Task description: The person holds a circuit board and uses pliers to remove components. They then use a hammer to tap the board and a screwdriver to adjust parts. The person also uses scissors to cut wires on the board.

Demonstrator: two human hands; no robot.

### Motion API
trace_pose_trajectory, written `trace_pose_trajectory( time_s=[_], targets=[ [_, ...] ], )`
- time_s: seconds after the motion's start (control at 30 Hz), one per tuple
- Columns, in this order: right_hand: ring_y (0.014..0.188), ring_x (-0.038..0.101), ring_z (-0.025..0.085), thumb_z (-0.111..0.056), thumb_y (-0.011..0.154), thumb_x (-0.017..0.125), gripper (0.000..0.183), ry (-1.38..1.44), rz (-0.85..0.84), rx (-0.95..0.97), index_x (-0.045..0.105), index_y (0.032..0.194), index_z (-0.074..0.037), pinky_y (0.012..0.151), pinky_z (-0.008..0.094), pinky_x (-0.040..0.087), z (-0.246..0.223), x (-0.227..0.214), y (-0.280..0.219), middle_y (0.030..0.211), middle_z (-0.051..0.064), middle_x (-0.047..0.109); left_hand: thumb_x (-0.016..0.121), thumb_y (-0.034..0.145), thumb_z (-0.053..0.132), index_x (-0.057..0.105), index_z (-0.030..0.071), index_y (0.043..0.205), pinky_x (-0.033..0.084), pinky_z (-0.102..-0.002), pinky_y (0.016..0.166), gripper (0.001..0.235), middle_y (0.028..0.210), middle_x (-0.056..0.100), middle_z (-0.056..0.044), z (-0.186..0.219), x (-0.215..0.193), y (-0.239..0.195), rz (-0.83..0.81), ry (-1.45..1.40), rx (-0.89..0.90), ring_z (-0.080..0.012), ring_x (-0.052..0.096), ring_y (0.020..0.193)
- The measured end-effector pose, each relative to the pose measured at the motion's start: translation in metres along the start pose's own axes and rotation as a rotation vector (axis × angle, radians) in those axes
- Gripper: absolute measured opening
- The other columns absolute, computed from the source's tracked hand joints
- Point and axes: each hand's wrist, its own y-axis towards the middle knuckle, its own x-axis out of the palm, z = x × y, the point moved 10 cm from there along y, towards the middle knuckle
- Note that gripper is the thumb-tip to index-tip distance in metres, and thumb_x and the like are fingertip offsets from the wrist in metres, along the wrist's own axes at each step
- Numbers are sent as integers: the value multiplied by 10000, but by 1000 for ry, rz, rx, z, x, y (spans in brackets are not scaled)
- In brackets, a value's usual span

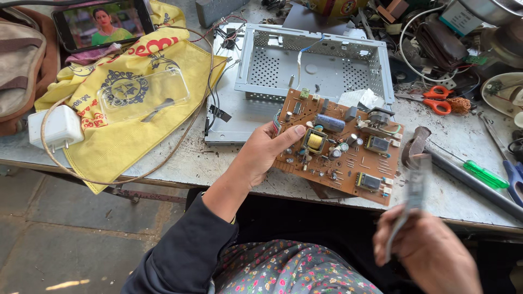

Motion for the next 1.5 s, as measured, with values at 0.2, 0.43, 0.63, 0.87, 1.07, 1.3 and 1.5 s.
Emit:
trace_pose_trajectory(
  time_s=[0.2,0.43,0.63,0.87,1.07,1.3,1.5],
  targets=[
    [996,634,264,-292,1001,656,392,-1168,601,-251,691,1267,-6,829,423,523,-73,-48,-10,1134,104,602,792,897,310,642,-58,1188,570,-329,879,492,1072,727,-91,0,-12,-9,85,-47,-14,-144,692,998],
    [974,600,307,-272,806,820,403,-1778,632,-350,785,1169,-102,889,438,475,-83,-22,4,1000,101,608,759,907,296,679,-6,1229,567,-315,902,449,1114,739,-76,0,-3,-11,0,-23,9,-127,690,1013],
    [1032,617,321,-294,867,800,308,-1737,672,-307,691,952,-19,924,442,470,-83,-37,-2,1028,101,671,741,918,260,682,1,1214,577,-329,887,397,1105,742,-86,-1,-3,-13,16,-27,-25,-128,703,989],
    [1028,644,337,-290,935,753,288,-1700,666,-337,712,999,-13,927,432,498,-84,-47,-13,1057,120,701,747,926,262,684,-12,1200,580,-329,889,392,1085,748,-97,0,-3,-13,22,-9,-5,-131,709,976],
    [1100,674,356,-312,967,728,286,-1625,681,-255,729,1048,-38,917,428,523,-80,-57,-21,1156,158,714,748,921,262,681,4,1208,581,-332,896,392,1087,747,-89,0,-1,-14,8,0,-4,-132,709,988],
    [1404,579,339,-288,957,717,281,-1671,645,-280,733,1080,-36,1056,443,480,-77,-58,-25,1217,143,721,742,925,266,681,7,1219,573,-335,911,397,1103,746,-83,1,1,-15,2,5,-6,-133,701,1007],
    [1513,505,358,-270,943,728,247,-1766,595,-346,709,989,-28,1165,449,441,-71,-54,-22,1300,128,715,744,926,292,680,14,1220,562,-334,924,409,1116,738,-77,1,1,-14,-9,-19,8,-132,689,1032]
  ],
)
